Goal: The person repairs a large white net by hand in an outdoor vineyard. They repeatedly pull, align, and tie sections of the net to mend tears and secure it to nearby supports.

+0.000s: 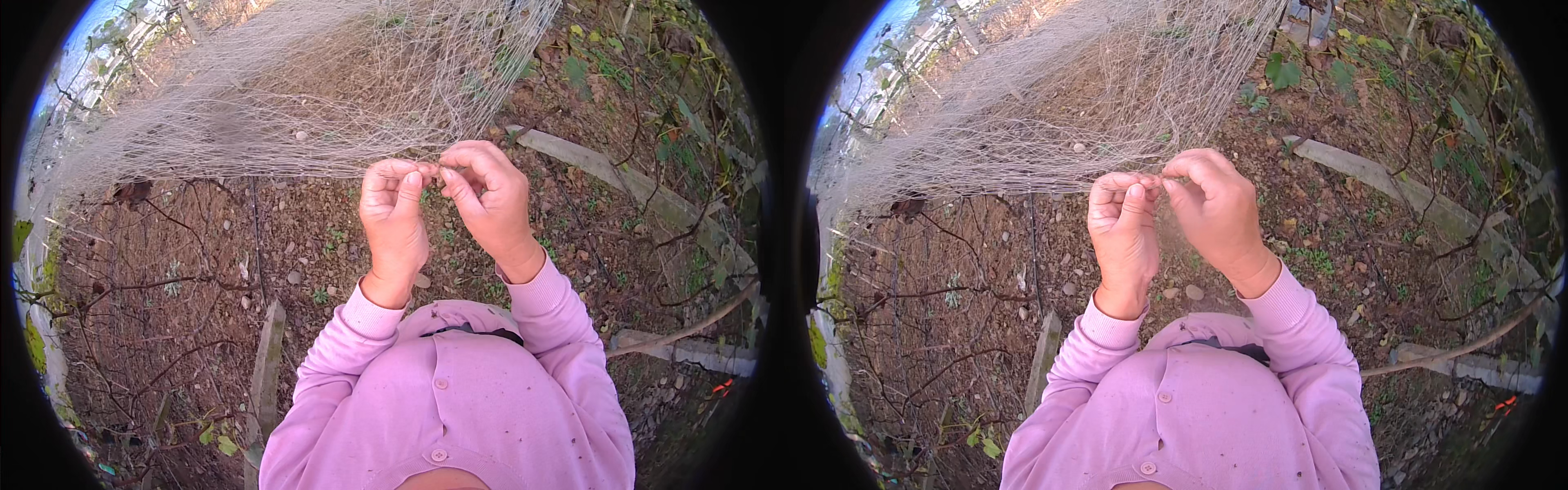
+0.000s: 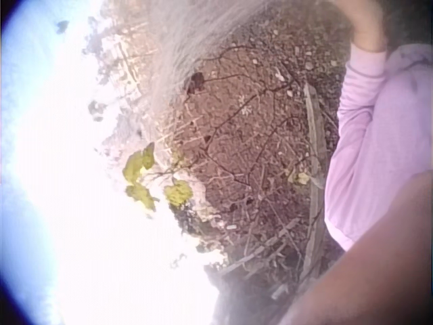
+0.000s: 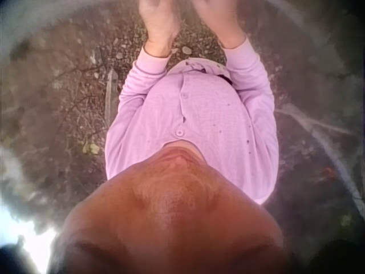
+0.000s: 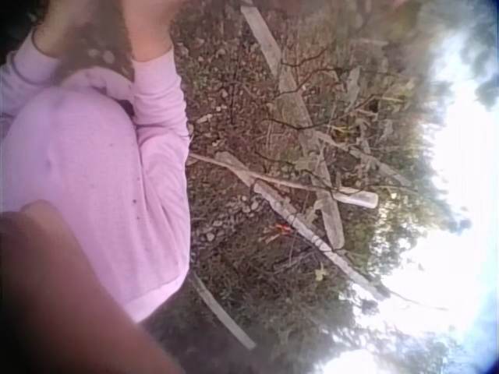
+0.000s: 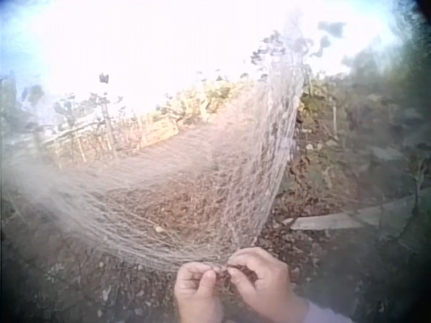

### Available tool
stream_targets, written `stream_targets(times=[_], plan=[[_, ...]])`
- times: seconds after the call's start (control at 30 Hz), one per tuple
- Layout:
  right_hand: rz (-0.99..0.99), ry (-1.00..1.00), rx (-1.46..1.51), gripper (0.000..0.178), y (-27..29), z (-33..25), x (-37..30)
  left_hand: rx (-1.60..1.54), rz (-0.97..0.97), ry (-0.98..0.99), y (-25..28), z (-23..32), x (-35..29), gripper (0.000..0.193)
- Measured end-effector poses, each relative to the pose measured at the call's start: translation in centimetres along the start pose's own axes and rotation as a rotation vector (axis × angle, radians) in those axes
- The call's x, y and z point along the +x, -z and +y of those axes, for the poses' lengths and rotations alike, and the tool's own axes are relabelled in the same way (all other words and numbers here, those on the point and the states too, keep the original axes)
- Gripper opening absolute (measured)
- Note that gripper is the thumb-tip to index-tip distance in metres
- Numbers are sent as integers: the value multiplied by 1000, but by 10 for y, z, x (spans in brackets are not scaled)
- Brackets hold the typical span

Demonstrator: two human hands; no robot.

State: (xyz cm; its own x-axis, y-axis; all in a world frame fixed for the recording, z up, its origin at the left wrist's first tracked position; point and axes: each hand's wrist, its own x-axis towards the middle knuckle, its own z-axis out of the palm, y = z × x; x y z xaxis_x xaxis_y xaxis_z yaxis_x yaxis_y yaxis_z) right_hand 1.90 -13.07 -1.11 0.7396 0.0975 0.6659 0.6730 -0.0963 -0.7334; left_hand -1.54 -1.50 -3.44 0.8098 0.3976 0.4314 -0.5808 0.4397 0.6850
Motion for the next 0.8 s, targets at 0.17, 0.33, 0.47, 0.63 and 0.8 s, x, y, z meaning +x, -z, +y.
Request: stream_targets(times=[0.17, 0.33, 0.47, 0.63, 0.8], plan=[[-21, 54, -99, 14, 2, -4, 2, 201, -56, -119, 2, 0, 0, 8], [-113, 6, -82, 7, 5, 0, 3, 317, -70, -172, 4, -3, 0, 7], [-95, -179, 330, 4, 3, 6, -3, 71, -15, -27, 7, -5, 2, 9], [-33, -317, 627, 10, 19, 16, -7, -86, 18, 54, 15, -2, 8, 11], [-128, -336, 248, 12, 23, 24, -13, -34, 62, 60, 18, -3, 5, 10]])
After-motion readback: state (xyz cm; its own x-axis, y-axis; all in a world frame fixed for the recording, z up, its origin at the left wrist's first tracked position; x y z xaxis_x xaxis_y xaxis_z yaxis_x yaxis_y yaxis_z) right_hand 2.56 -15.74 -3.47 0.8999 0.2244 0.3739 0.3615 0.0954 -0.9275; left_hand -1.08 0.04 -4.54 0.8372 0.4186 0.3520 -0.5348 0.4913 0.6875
